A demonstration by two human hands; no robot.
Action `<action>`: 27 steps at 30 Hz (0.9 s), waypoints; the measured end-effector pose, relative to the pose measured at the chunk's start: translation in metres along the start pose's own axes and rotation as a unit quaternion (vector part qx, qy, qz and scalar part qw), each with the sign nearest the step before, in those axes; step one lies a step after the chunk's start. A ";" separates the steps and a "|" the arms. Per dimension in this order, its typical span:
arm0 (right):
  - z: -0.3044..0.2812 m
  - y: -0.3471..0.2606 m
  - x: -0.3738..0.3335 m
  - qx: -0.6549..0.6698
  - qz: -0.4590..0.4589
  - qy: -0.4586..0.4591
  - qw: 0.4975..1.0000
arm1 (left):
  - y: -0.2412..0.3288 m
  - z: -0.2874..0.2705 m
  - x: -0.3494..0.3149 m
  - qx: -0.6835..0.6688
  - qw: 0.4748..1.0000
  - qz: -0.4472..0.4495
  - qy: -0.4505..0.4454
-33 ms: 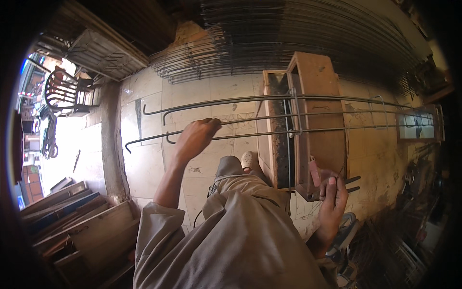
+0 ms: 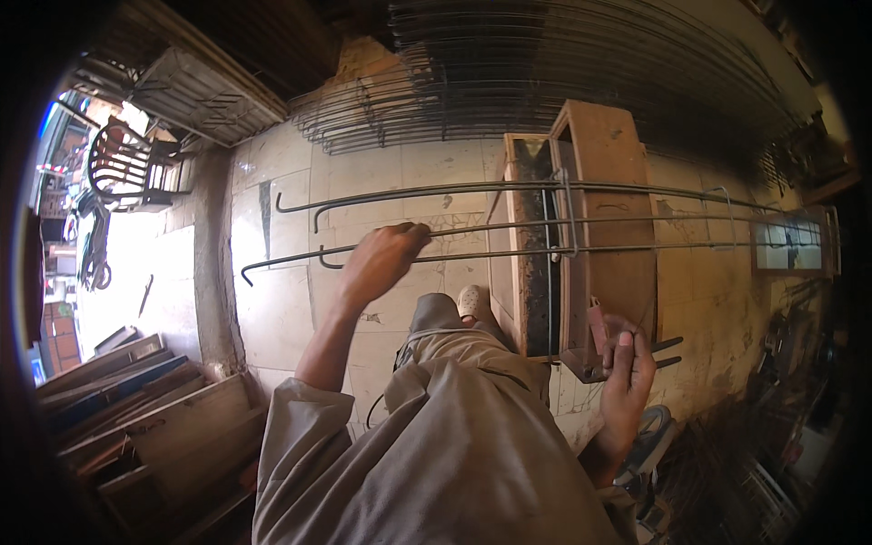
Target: The person aligns metal rods on a wooden frame and secures the joints by twisting thin wire around them using pliers.
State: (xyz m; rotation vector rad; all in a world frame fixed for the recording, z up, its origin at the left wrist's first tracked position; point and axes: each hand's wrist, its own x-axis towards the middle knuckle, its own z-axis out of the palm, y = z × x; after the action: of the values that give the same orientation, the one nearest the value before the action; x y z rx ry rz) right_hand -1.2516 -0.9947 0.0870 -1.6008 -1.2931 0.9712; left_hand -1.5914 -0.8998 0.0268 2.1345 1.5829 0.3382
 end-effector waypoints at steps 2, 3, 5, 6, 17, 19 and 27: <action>0.022 -0.007 0.006 -0.023 0.004 -0.026 0.999 | 0.021 0.003 0.005 0.027 0.999 0.023 -0.010; 0.035 -0.010 0.009 -0.036 0.006 -0.038 0.999 | 0.029 0.009 0.010 0.047 0.998 0.042 -0.015; 0.054 -0.013 0.016 -0.080 -0.010 -0.086 0.993 | 0.045 0.023 0.021 0.065 0.995 0.078 0.002; 0.066 -0.012 0.020 -0.116 -0.063 -0.085 0.988 | 0.054 0.025 0.027 0.061 0.992 0.107 -0.009; 0.101 0.020 0.071 -0.217 -0.176 -0.114 0.953 | 0.074 0.048 0.043 -0.010 0.986 0.147 -0.072; 0.097 0.024 0.075 -0.227 -0.205 -0.135 0.942 | 0.071 0.044 0.040 0.011 0.986 0.142 -0.085; 0.093 0.020 0.080 -0.292 -0.155 -0.133 0.934 | 0.021 -0.054 -0.078 -0.006 0.988 -0.057 0.145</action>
State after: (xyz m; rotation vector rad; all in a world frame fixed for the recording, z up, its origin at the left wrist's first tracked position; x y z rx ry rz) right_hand -1.3184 -0.9059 0.0313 -1.6453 -2.0999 0.6483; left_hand -1.6222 -0.9671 0.0898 2.0459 1.8480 0.6435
